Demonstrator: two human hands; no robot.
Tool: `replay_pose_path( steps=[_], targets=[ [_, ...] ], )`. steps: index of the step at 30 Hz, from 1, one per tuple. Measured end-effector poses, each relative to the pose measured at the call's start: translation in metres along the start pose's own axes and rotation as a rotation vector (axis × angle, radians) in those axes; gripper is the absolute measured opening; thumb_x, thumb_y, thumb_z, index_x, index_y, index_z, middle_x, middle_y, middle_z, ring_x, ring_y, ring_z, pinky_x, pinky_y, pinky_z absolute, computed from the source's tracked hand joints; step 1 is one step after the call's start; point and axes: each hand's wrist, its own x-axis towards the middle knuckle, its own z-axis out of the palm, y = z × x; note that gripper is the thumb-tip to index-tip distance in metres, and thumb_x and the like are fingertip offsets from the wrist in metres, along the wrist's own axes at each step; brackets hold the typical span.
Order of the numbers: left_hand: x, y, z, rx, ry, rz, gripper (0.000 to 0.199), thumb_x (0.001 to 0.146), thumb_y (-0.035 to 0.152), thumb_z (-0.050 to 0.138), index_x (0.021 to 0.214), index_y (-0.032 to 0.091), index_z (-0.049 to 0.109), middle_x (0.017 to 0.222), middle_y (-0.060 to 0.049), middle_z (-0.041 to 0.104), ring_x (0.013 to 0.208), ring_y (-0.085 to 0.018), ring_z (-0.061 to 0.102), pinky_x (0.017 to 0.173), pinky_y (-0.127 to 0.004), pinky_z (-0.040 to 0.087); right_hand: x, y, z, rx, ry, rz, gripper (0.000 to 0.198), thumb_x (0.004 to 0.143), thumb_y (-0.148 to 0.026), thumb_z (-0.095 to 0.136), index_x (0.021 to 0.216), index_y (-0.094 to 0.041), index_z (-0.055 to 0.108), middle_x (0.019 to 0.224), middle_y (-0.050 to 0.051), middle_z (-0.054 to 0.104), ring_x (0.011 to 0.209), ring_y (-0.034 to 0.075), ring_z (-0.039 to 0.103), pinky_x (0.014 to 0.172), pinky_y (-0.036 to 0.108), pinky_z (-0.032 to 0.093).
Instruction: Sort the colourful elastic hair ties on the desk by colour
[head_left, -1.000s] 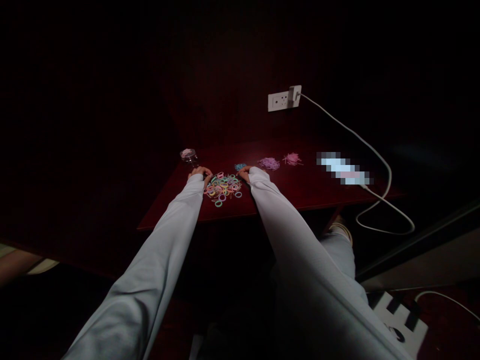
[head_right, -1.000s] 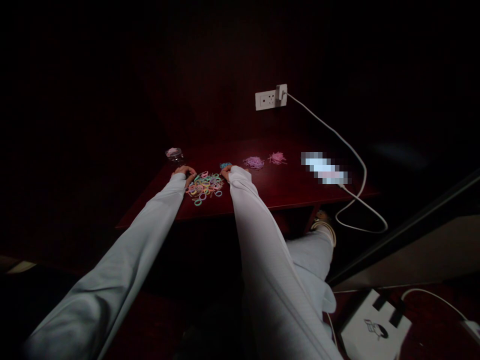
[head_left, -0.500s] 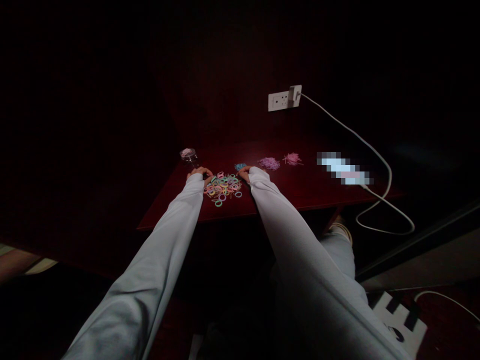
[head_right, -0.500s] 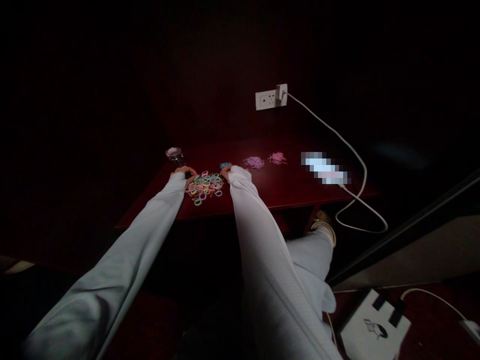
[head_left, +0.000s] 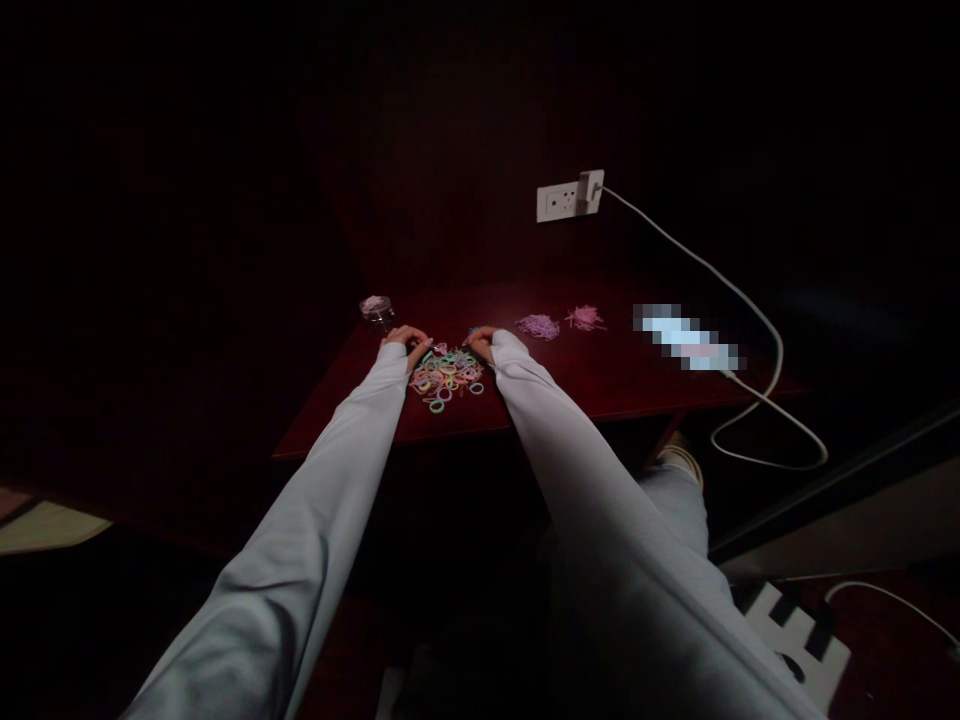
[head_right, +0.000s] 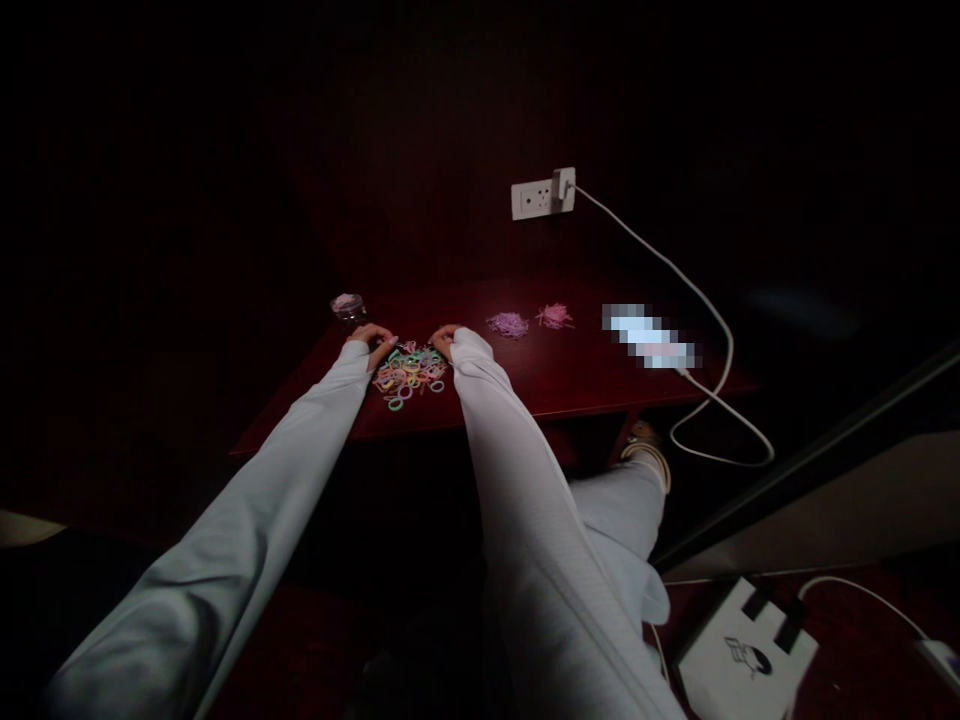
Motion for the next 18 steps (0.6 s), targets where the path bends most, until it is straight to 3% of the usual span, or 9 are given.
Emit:
replay_pose_path(
  steps=[4,7,11,18],
  targets=[
    [-0.003,0.009,-0.002,-0.049,-0.006,0.073,0.014,0.101,0.035,0.068,0.092,0.025,0.075,0.105,-0.007,0.079,0.107,-0.026,0.07,0.113,-0.041,0.054,0.005,-0.011,0.015,0.182,-0.124,-0.015,0.034,0.098,-0.046,0.075,0.117,-0.02,0.087,0.085,-0.003,0.076,0.075,0.012,0.063,0.074,0.023,0.046],
    [-0.007,0.014,-0.005,-0.086,-0.015,0.101,0.016,0.102,0.036,0.067,0.092,0.025,0.074,0.104,-0.006,0.079,0.104,-0.025,0.071,0.111,-0.039,0.055,0.005,-0.016,0.024,0.198,-0.161,-0.025,0.033,0.097,-0.045,0.078,0.117,-0.02,0.087,0.082,-0.004,0.073,0.071,0.011,0.057,0.069,0.024,0.042],
    [-0.013,0.02,-0.01,-0.128,-0.025,0.155,0.019,0.103,0.039,0.066,0.093,0.025,0.073,0.106,-0.006,0.078,0.101,-0.023,0.072,0.105,-0.036,0.058,0.005,-0.019,0.03,0.178,-0.162,-0.035,0.026,0.1,-0.039,0.075,0.113,-0.02,0.088,0.086,-0.003,0.076,0.075,0.011,0.06,0.069,0.023,0.041],
    [-0.018,0.029,-0.012,-0.112,0.079,0.131,0.025,0.111,0.039,0.056,0.108,0.025,0.075,0.121,-0.008,0.077,0.11,-0.023,0.073,0.103,-0.034,0.058,0.0,-0.025,0.007,-0.005,-0.071,0.016,0.026,0.104,-0.039,0.071,0.115,-0.024,0.089,0.1,0.0,0.084,0.087,0.015,0.069,0.084,0.025,0.049]
  ],
)
